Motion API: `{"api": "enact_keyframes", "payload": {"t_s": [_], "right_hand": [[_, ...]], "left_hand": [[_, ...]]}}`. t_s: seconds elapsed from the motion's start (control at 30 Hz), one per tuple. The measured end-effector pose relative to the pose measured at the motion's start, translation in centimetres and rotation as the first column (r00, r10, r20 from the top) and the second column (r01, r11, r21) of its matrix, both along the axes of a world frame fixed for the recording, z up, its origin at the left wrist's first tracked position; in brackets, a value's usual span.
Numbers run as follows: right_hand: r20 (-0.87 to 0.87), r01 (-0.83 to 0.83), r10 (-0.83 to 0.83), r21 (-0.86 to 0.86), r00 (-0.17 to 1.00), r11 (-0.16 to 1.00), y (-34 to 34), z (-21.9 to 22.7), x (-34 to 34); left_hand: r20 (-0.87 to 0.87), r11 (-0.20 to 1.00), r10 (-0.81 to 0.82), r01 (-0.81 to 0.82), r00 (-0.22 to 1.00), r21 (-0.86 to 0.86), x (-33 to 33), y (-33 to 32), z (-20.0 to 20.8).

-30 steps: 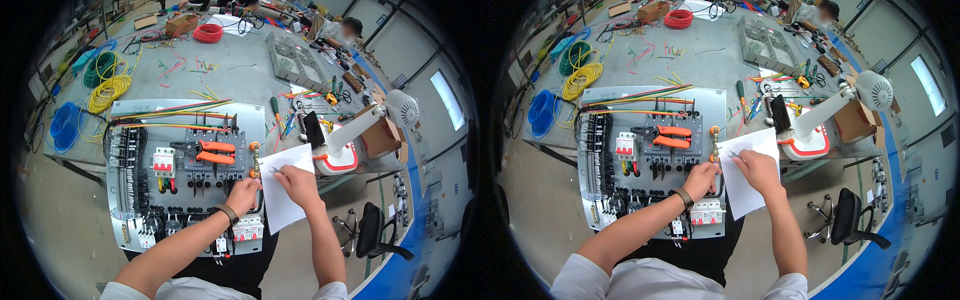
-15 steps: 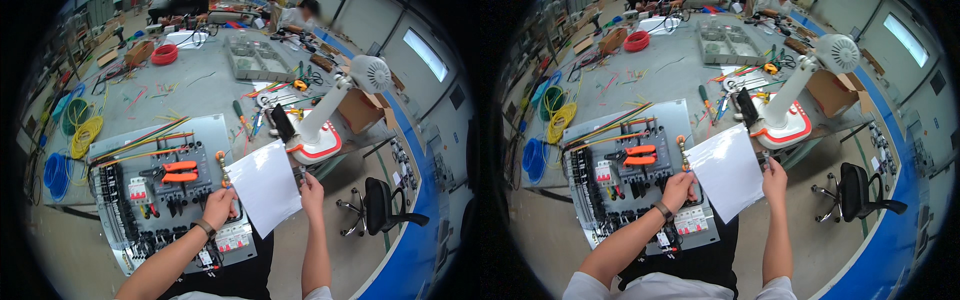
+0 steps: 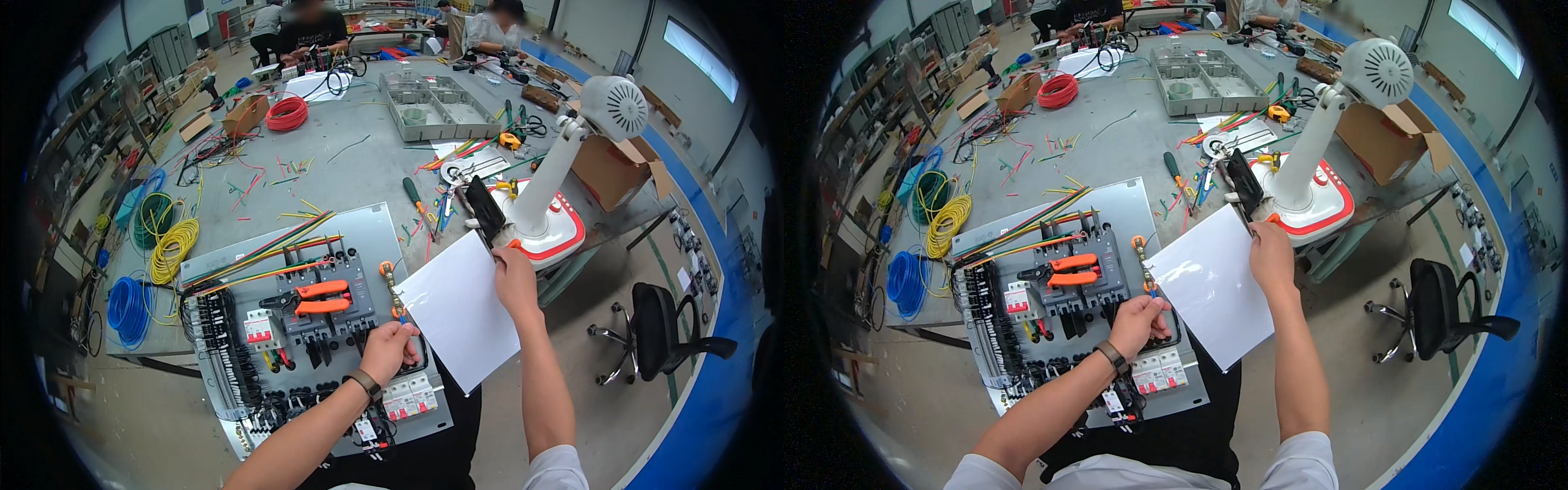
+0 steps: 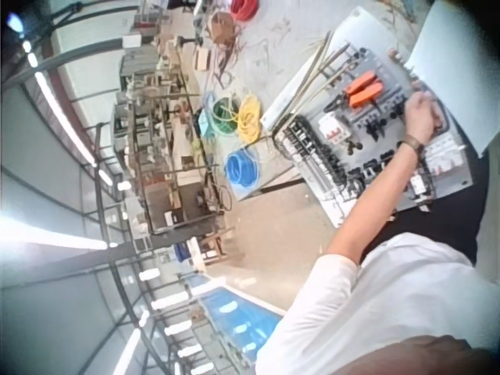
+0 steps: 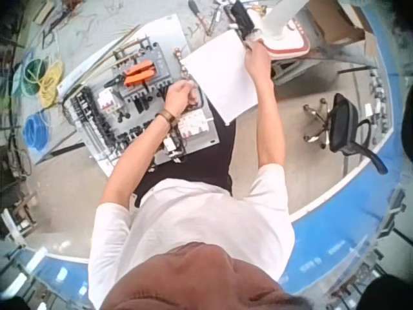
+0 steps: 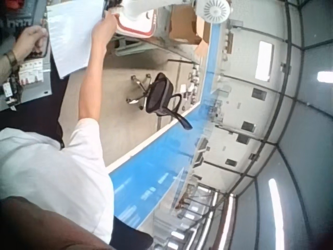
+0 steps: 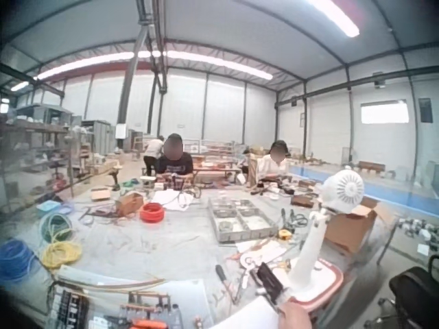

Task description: The person strips the insulation from yellow and green wires using pliers and a screwdriver, then inserts the wire ends into terminals on an electrical panel and tightens them. The person repeats this process for multiple wires, organizing them within the panel.

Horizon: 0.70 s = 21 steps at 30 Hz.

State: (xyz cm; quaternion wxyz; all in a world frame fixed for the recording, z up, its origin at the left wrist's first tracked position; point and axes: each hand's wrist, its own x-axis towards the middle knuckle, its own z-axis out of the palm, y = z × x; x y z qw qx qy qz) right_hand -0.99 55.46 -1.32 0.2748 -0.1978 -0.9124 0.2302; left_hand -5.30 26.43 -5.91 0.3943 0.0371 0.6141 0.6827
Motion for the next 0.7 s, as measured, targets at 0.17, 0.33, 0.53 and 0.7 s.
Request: {"api": "enact_keyframes", "payload": {"t_s": [0.17,0.33,0.53,0.7], "right_hand": [[-0.297,0.095,-0.073,0.06,0.952,0.994,-3.7,-0.1,3.7],[-0.318,0.095,-0.122,-0.099,0.94,0.99,-8.1,-0.5,8.4],[-0.186,-0.034,-0.071,-0.507,0.98,0.861,-15.1,-3.1,10.7],[-0.178,-0.127,0.028,-0.577,0.984,0.807,-20.6,-2.6,10.4]], "left_hand": [[0.105,0.998,0.055,-0.051,0.993,-0.037,-0.5,-0.2,1.8],[0.164,0.996,-0.039,0.051,0.986,-0.073,-1.2,-0.6,2.5],[0.132,0.991,-0.056,0.072,0.99,-0.116,-0.5,-1.7,3.8],[0.062,0.989,-0.025,0.034,0.998,-0.142,0.1,-1.8,3.4]]}}
